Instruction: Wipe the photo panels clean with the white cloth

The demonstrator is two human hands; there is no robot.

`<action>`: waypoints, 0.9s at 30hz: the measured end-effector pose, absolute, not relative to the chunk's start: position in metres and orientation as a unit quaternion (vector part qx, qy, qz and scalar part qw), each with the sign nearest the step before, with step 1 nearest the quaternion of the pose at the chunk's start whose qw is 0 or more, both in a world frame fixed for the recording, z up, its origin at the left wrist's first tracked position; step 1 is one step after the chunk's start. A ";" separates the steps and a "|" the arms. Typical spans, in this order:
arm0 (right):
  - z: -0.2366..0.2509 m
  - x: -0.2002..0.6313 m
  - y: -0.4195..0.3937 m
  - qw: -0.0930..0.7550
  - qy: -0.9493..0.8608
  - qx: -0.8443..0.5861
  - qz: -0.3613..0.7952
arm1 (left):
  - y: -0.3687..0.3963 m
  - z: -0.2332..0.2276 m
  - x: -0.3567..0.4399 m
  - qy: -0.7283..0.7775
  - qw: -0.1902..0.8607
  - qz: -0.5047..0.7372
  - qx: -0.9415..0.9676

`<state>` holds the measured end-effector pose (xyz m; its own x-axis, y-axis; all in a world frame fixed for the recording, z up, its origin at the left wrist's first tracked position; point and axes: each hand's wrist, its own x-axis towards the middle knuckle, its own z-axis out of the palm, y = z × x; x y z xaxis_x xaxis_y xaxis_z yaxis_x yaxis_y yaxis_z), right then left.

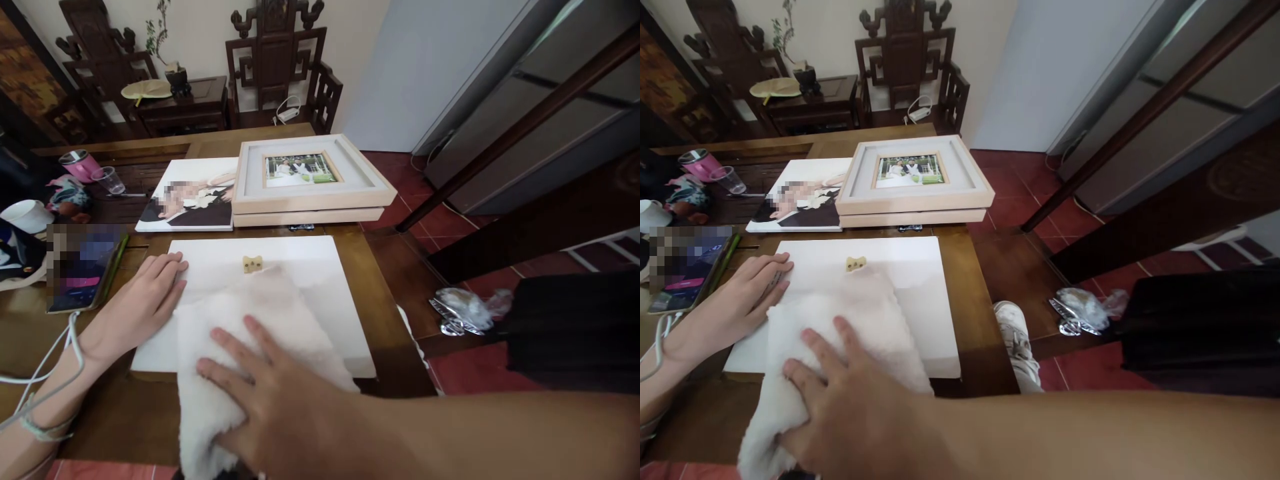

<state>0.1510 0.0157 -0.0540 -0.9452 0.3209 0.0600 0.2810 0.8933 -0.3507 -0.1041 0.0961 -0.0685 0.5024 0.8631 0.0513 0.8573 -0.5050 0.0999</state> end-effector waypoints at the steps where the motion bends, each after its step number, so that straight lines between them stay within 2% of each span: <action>1: -0.052 0.155 0.022 0.041 -0.971 -0.155 0.180 | 0.096 -0.069 -0.104 0.497 0.030 0.046 0.866; 5: -0.046 0.170 0.056 -0.014 -0.960 -0.202 0.192 | 0.096 -0.070 -0.105 0.490 0.022 0.041 0.870; 8: -0.046 0.182 0.077 -0.024 -0.949 -0.261 0.172 | 0.095 -0.070 -0.108 0.482 0.013 0.038 0.875; 14: -0.056 0.188 0.060 0.011 -0.937 -0.309 0.160 | 0.093 -0.067 -0.108 0.482 0.016 0.041 0.875; 21: -0.059 0.178 -0.004 0.105 -0.960 -0.205 0.158 | 0.093 -0.070 -0.106 0.482 0.007 0.038 0.875; 23: -0.055 0.178 0.001 0.083 -0.962 -0.202 0.164 | 0.093 -0.070 -0.106 0.481 0.006 0.039 0.876; 27: -0.042 0.177 0.040 -0.037 -0.951 -0.255 0.169 | 0.093 -0.069 -0.106 0.478 0.009 0.043 0.877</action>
<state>0.1772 0.0403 -0.0421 -0.8675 0.4726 -0.1555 0.4972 0.8133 -0.3022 -0.1058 0.0928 -0.0693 0.5390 0.8397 0.0661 0.8381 -0.5425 0.0574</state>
